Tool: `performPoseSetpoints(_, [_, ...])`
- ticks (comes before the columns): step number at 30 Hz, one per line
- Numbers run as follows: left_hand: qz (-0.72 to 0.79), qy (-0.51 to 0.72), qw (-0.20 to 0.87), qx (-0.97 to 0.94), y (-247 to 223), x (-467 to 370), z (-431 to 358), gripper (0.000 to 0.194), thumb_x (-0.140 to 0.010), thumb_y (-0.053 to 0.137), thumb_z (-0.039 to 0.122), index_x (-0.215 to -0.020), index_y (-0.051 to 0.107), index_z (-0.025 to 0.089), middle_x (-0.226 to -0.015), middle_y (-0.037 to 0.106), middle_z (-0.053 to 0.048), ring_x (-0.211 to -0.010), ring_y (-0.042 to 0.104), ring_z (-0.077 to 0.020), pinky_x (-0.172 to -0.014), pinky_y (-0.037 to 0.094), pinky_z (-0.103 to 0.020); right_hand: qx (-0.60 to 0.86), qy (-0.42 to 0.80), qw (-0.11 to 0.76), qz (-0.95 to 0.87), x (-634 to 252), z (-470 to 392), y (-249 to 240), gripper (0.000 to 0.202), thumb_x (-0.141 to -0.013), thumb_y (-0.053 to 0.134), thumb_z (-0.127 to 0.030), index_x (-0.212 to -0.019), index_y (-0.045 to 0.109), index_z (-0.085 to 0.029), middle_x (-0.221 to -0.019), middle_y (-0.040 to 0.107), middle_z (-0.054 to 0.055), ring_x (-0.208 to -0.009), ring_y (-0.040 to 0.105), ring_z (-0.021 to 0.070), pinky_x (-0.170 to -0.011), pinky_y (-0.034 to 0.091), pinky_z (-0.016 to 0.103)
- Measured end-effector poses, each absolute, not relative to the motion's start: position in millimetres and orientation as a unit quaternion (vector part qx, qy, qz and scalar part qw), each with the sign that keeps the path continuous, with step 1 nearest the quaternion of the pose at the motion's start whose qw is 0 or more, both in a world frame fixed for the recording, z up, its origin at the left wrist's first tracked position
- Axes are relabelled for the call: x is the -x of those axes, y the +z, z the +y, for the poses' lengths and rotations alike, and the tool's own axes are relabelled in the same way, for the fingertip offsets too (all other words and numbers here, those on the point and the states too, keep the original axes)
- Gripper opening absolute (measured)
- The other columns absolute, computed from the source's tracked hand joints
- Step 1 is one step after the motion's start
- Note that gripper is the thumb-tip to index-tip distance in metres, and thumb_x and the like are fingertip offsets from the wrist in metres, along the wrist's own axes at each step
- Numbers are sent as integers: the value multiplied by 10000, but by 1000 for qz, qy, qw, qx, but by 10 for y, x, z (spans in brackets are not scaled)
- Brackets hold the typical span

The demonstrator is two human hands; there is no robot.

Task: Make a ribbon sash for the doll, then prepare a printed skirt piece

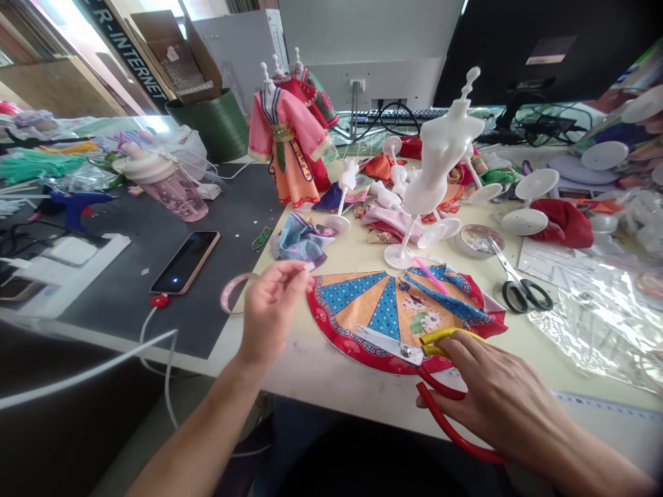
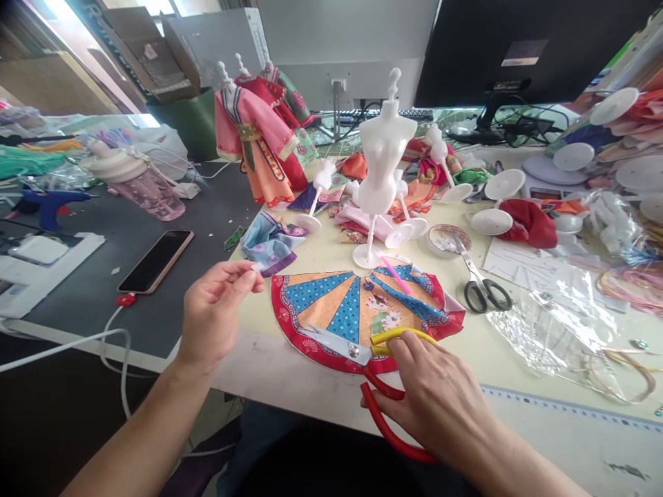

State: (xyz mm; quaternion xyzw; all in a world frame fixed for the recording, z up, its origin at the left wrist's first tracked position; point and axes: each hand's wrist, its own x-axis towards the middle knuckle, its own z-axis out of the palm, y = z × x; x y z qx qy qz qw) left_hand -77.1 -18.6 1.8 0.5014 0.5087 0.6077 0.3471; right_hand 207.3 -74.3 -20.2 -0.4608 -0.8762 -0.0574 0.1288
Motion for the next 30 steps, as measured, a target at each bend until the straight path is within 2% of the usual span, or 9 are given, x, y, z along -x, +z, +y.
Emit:
performPoseSetpoints(4, [481,704,171,-494,-5,779,-257,99,-816,616,180,-912,637,175,-694,602,13,-639,569,-95,-669,495,-243,474,-34,141,-869,-1885,-633,-134,423,-791,529,-596,-836,549,-177,-705,608,45,-559,607,197,-492,350,286])
performPoseSetpoints(7, [464,703,143,-521,-80,685,-395,243,-800,628,169,-1039,590,193,-767,599,0,-703,579,-118,-695,504,-275,497,45,116,-859,-1640,-475,-18,452,-784,513,-616,-867,581,-176,-704,625,54,-610,607,206,-488,271,274])
performPoseSetpoints(11, [465,669,244,-526,-194,520,-566,508,-794,643,173,-1253,435,241,-1090,591,-78,-990,589,-182,-819,508,-329,542,231,79,-804,-1276,-276,178,470,-751,511,-661,-682,494,-197,-585,547,7,-525,476,140,-482,243,259])
performPoseSetpoints(14, [439,664,254,-549,-219,464,-620,641,-796,650,174,-1339,325,274,-1259,532,-114,-1185,513,-234,-972,435,-417,517,426,122,-733,-1086,-206,271,457,-794,473,-641,-681,463,-198,-623,515,-13,-555,436,113,-494,300,235])
performPoseSetpoints(17, [458,650,319,-516,-182,476,-609,738,-784,684,231,-1385,260,289,-1313,503,-117,-1236,480,-251,-1035,380,-442,454,576,159,-662,-979,-205,271,440,-847,420,-603,-748,498,-182,-685,524,-7,-586,452,105,-508,337,229])
performPoseSetpoints(20, [482,588,490,-426,-126,496,-575,792,-803,659,370,-1429,180,287,-1321,493,-130,-1190,526,-262,-982,440,-426,450,577,178,-657,-918,-225,197,400,-863,434,-554,-805,517,-167,-719,546,7,-603,461,105,-525,350,230])
performPoseSetpoints(22, [477,560,558,-383,-95,491,-560,808,-808,638,421,-1438,154,279,-1300,508,-130,-1145,560,-255,-937,478,-399,459,544,186,-677,-893,-233,136,364,-870,445,-519,-806,515,-167,-716,545,6,-607,456,104,-530,353,226])
performPoseSetpoints(25, [471,566,577,-352,-64,468,-543,785,-791,651,418,-1420,205,272,-1254,540,-113,-1099,586,-234,-859,521,-335,450,534,197,-688,-868,-241,78,345,-889,424,-494,-805,513,-171,-688,540,2,-594,459,105,-519,358,220])
performPoseSetpoints(30, [503,581,562,-307,-31,458,-489,609,-827,600,394,-1368,341,289,-1078,614,-66,-869,649,-172,-672,535,-248,394,567,209,-692,-828,-278,109,342,-899,408,-501,-849,517,-180,-743,575,23,-648,531,133,-580,418,239])
